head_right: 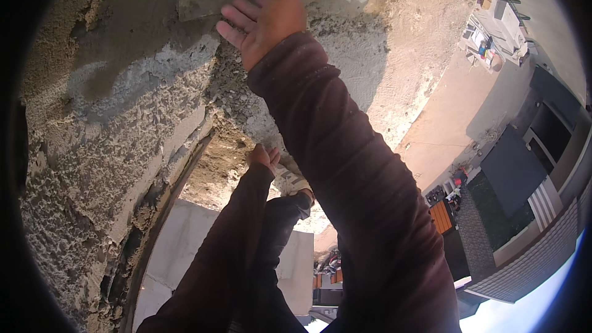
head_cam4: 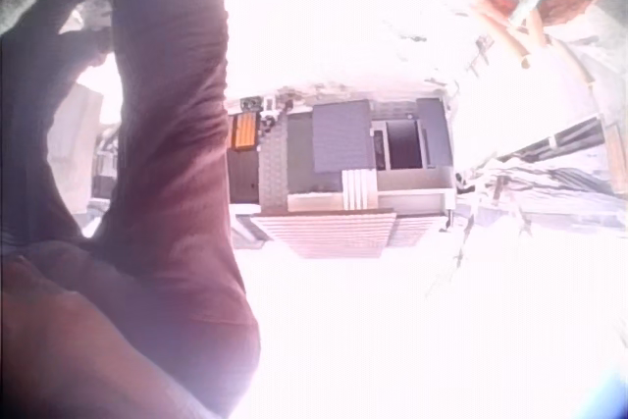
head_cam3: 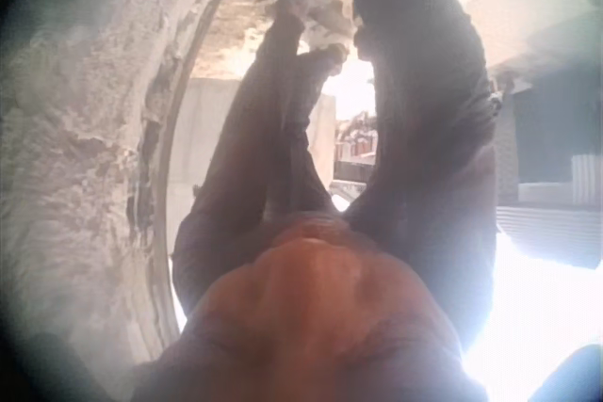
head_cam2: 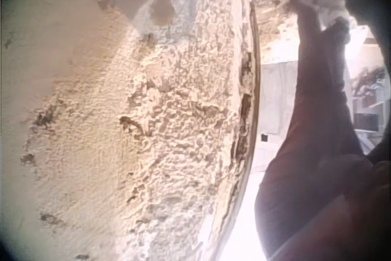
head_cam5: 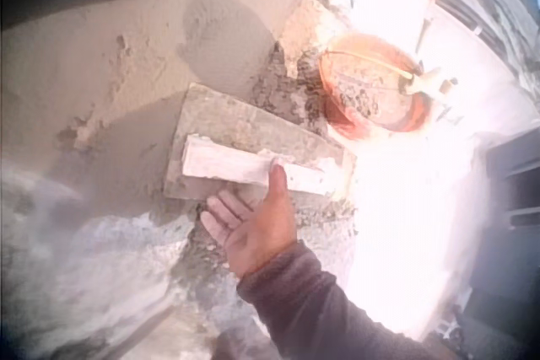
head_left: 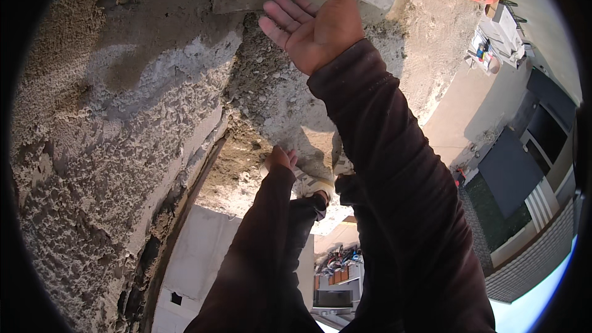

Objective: The person applies wet plaster to a concrete wall using a trowel and smooths it. They take plaster from a bucket, spread it onto the wall surface, and then use a wooden float and a trowel to flatten and level the application.

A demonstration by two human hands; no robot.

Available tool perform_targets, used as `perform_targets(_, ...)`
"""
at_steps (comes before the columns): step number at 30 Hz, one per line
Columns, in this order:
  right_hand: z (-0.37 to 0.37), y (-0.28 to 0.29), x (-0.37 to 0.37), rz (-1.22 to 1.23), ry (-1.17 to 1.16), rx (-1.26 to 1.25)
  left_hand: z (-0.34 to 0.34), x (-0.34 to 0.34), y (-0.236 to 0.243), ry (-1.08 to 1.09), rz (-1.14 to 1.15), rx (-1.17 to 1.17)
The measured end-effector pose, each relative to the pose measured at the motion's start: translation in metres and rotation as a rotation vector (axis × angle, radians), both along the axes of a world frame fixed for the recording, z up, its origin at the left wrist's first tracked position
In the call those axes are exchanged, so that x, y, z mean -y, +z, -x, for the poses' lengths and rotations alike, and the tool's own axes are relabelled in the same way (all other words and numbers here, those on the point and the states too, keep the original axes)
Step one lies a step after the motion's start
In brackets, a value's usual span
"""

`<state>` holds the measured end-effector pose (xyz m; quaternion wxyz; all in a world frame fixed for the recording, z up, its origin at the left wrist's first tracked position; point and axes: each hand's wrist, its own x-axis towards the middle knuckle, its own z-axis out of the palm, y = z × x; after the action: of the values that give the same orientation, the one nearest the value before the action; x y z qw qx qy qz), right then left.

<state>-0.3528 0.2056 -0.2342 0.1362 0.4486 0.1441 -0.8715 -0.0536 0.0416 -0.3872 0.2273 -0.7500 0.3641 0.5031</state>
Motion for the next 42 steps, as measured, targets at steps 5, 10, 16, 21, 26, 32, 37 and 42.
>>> perform_targets(5, 0.027, -0.008, -0.003, -0.043, 0.019, -0.085, -0.016, 0.003, -0.012, 0.067, -0.044, -0.014)
perform_targets(10, 0.0, 0.01, 0.0, -0.049, 0.153, -0.043, -0.037, 0.034, -0.021, 0.284, 0.161, -0.026)
perform_targets(16, -0.064, 0.051, -0.027, -0.098, 0.427, -0.08, -0.068, 0.05, -0.035, -0.319, 0.199, 0.088)
perform_targets(21, -0.117, 0.094, -0.047, -0.156, 0.533, 0.19, -0.111, 0.092, -0.065, -1.432, -0.04, 0.191)
perform_targets(26, -0.166, 0.104, -0.115, -0.364, 0.949, 0.168, -0.071, 0.039, -0.062, -0.057, -0.089, 0.062)
perform_targets(32, -0.182, 0.118, -0.181, -0.143, 0.631, 0.281, -0.05, 0.027, -0.051, -0.145, -0.122, 0.133)
perform_targets(37, -0.2, 0.135, -0.213, -0.209, 0.467, 0.259, -0.028, 0.013, -0.016, -0.384, -0.299, 0.068)
perform_targets(42, -0.228, 0.173, -0.232, -0.309, 0.415, 0.256, 0.036, -0.019, 0.068, -0.447, -0.314, -0.054)
